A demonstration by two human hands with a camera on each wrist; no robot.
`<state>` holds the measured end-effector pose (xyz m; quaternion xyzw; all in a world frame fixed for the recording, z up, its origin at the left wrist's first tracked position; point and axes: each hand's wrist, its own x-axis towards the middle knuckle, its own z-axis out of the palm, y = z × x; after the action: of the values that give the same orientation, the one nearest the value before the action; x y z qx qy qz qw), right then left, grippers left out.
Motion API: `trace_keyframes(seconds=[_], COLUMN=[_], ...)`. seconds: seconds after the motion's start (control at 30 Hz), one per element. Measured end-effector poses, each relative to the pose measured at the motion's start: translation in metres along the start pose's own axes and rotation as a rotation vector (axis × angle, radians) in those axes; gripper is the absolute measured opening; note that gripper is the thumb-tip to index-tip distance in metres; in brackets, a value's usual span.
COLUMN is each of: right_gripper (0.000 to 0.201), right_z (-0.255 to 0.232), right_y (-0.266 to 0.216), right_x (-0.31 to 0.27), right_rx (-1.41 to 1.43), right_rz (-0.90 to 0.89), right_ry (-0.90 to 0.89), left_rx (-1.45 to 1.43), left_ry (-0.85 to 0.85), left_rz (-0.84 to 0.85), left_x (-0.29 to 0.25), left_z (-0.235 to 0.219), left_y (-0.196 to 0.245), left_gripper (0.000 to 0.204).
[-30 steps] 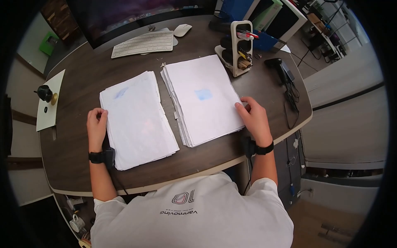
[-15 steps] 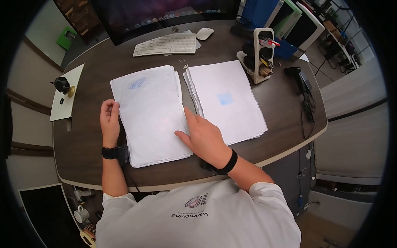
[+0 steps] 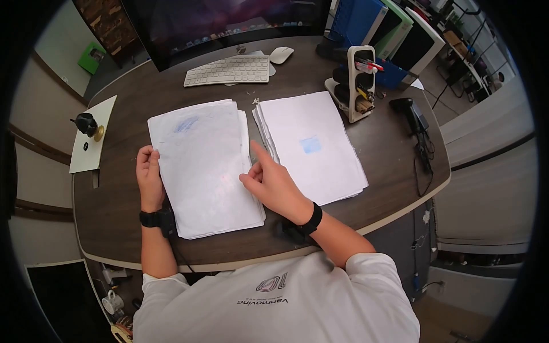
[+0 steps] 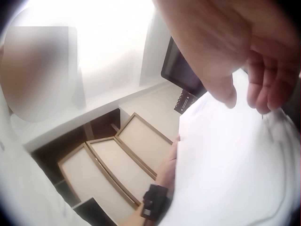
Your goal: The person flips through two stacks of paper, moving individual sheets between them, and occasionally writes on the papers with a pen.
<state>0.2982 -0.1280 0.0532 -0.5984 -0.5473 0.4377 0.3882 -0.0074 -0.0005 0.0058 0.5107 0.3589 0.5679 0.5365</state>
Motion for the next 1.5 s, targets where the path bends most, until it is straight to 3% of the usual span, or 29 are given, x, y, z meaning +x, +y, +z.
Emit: trace_keyframes(seconds=[0.17, 0.23, 0.3, 0.43, 0.5, 0.57, 0.7, 0.83, 0.9, 0.97, 1.03, 1.1, 1.17, 1.3, 1.5], right_gripper=[0.092, 0.095, 0.097, 0.065, 0.054, 0.036, 0.031, 0.030, 0.031, 0.025, 0.024, 0.024, 0.024, 0.026, 0.029], right_z=[0.002, 0.004, 0.009, 0.014, 0.013, 0.011, 0.009, 0.003, -0.009, -0.032, -0.077, -0.122, -0.167, -0.216, -0.200], right_y=[-0.001, -0.011, -0.015, -0.013, -0.009, -0.008, -0.006, -0.004, -0.010, -0.025, -0.018, -0.024, -0.015, 0.032, 0.066], right_x=[0.028, 0.043, 0.051, 0.064, 0.066, 0.066, 0.066, 0.064, 0.053, 0.029, 0.008, -0.006, -0.010, 0.004, 0.037], right_rx=[-0.075, 0.215, 0.279, 0.350, 0.376, 0.367, 0.452, 0.463, 0.475, 0.411, 0.354, 0.454, 0.415, 0.242, -0.095], right_rz=[-0.107, 0.086, 0.153, 0.186, 0.176, 0.131, 0.116, 0.022, 0.012, -0.185, -0.289, -0.300, -0.196, -0.024, 0.046], right_ry=[0.033, -0.053, -0.058, -0.056, -0.082, 0.013, 0.020, 0.135, 0.161, 0.335, 0.514, 0.668, 0.699, 0.559, 0.404], left_rx=[-0.294, -0.361, -0.410, -0.479, -0.445, -0.449, -0.346, -0.237, -0.184, -0.061, 0.063, 0.117, 0.193, 0.216, 0.218], left_ry=[-0.092, -0.148, -0.232, -0.254, -0.196, -0.144, -0.006, 0.099, 0.119, 0.115, 0.114, 0.094, 0.055, 0.063, 0.056], left_rz=[-0.127, -0.154, -0.148, -0.147, -0.129, -0.155, -0.160, -0.165, -0.239, -0.339, -0.325, -0.304, -0.298, -0.303, -0.312], left_x=[0.001, -0.001, -0.002, -0.002, -0.001, 0.003, 0.007, 0.011, 0.013, 0.010, 0.007, 0.007, 0.006, 0.007, 0.006], left_z=[-0.007, -0.016, -0.021, -0.020, -0.014, -0.013, -0.010, -0.011, -0.018, -0.012, 0.000, -0.003, -0.001, -0.002, -0.003], left_y=[0.006, 0.004, 0.000, 0.001, 0.004, 0.005, 0.002, -0.010, -0.010, -0.002, 0.002, -0.005, 0.000, -0.007, -0.005], left_gripper=[0.016, 0.020, 0.037, 0.041, 0.036, 0.030, 0.022, 0.020, 0.020, 0.025, 0.035, 0.057, 0.057, 0.050, 0.029])
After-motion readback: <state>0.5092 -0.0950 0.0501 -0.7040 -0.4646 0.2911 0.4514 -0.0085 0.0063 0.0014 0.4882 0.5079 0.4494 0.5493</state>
